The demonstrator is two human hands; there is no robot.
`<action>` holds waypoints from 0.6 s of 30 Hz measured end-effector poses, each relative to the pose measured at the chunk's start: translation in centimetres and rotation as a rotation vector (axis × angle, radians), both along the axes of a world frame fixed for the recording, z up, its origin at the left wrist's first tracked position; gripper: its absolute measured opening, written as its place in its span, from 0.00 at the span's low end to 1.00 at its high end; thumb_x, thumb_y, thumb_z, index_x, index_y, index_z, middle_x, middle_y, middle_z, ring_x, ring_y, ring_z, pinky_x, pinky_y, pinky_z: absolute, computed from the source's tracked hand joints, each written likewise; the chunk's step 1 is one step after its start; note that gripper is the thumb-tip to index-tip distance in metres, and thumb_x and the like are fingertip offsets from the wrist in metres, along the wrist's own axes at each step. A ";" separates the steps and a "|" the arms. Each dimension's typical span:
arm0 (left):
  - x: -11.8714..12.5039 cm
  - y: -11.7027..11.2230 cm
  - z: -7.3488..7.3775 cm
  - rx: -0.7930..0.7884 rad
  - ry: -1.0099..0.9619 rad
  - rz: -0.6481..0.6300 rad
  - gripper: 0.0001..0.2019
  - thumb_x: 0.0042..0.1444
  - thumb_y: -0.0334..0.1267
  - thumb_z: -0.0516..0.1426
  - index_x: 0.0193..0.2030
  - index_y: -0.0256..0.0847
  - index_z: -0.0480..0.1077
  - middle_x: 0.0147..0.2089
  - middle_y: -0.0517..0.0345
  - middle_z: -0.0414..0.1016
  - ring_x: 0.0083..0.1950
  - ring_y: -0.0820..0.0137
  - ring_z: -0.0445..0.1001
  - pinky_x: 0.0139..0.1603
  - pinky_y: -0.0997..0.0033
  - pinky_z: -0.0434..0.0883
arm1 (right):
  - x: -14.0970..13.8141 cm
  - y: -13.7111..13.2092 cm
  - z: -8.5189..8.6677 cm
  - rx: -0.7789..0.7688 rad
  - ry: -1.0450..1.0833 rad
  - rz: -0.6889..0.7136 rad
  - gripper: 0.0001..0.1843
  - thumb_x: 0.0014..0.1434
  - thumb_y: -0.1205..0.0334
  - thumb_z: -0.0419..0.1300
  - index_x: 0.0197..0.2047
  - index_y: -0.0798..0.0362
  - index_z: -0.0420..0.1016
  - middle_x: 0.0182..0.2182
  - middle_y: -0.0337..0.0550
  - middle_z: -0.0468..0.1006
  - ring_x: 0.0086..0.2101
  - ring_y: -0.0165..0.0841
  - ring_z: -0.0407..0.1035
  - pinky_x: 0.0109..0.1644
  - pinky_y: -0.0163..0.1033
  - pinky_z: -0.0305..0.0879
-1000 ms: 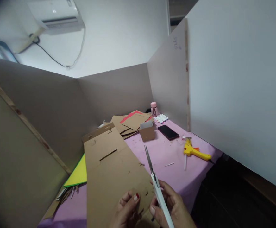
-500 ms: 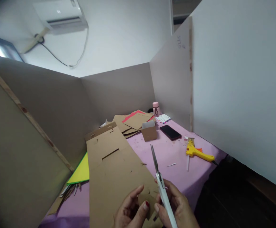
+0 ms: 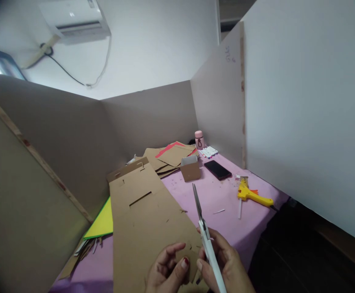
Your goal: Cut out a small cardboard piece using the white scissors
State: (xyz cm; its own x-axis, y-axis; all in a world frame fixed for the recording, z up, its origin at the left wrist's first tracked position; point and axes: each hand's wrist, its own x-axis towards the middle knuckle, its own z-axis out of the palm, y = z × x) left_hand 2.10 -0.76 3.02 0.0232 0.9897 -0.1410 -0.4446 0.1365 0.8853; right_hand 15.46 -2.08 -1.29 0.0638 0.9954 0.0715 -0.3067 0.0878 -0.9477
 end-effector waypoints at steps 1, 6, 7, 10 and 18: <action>-0.2 0.1 0.2 -0.032 0.021 -0.012 0.23 0.25 0.50 0.71 0.28 0.38 0.77 0.12 0.68 0.65 0.15 0.83 0.61 0.18 0.82 0.60 | 0.0 0.0 0.2 0.009 -0.014 0.000 0.25 0.52 0.56 0.66 0.53 0.44 0.65 0.29 0.34 0.71 0.26 0.26 0.62 0.30 0.32 0.61; -1.1 0.7 0.7 -0.142 0.095 -0.069 0.25 0.23 0.54 0.70 0.26 0.37 0.79 0.12 0.69 0.61 0.14 0.83 0.60 0.17 0.80 0.64 | 0.2 0.0 1.3 0.039 -0.055 0.039 0.26 0.53 0.56 0.65 0.54 0.45 0.65 0.27 0.32 0.69 0.26 0.26 0.60 0.30 0.33 0.59; -1.2 0.7 0.6 -0.155 0.096 -0.080 0.24 0.22 0.53 0.70 0.25 0.38 0.79 0.11 0.69 0.62 0.14 0.83 0.61 0.17 0.81 0.64 | 0.2 0.0 1.4 0.036 -0.052 0.041 0.26 0.53 0.56 0.65 0.54 0.45 0.65 0.28 0.32 0.69 0.26 0.26 0.60 0.30 0.33 0.59; -1.5 0.9 0.4 -0.198 0.098 -0.112 0.24 0.20 0.52 0.71 0.25 0.38 0.79 0.14 0.65 0.69 0.15 0.81 0.65 0.18 0.81 0.64 | 0.1 0.2 1.6 0.018 -0.027 0.025 0.25 0.51 0.58 0.66 0.52 0.46 0.66 0.28 0.33 0.70 0.26 0.26 0.61 0.30 0.33 0.59; -1.8 0.7 0.2 -0.117 0.192 -0.114 0.26 0.21 0.52 0.71 0.28 0.36 0.78 0.17 0.59 0.75 0.18 0.78 0.68 0.20 0.79 0.63 | 0.0 0.0 2.3 -0.012 0.012 -0.059 0.24 0.50 0.59 0.67 0.50 0.47 0.67 0.27 0.32 0.70 0.26 0.27 0.62 0.31 0.34 0.60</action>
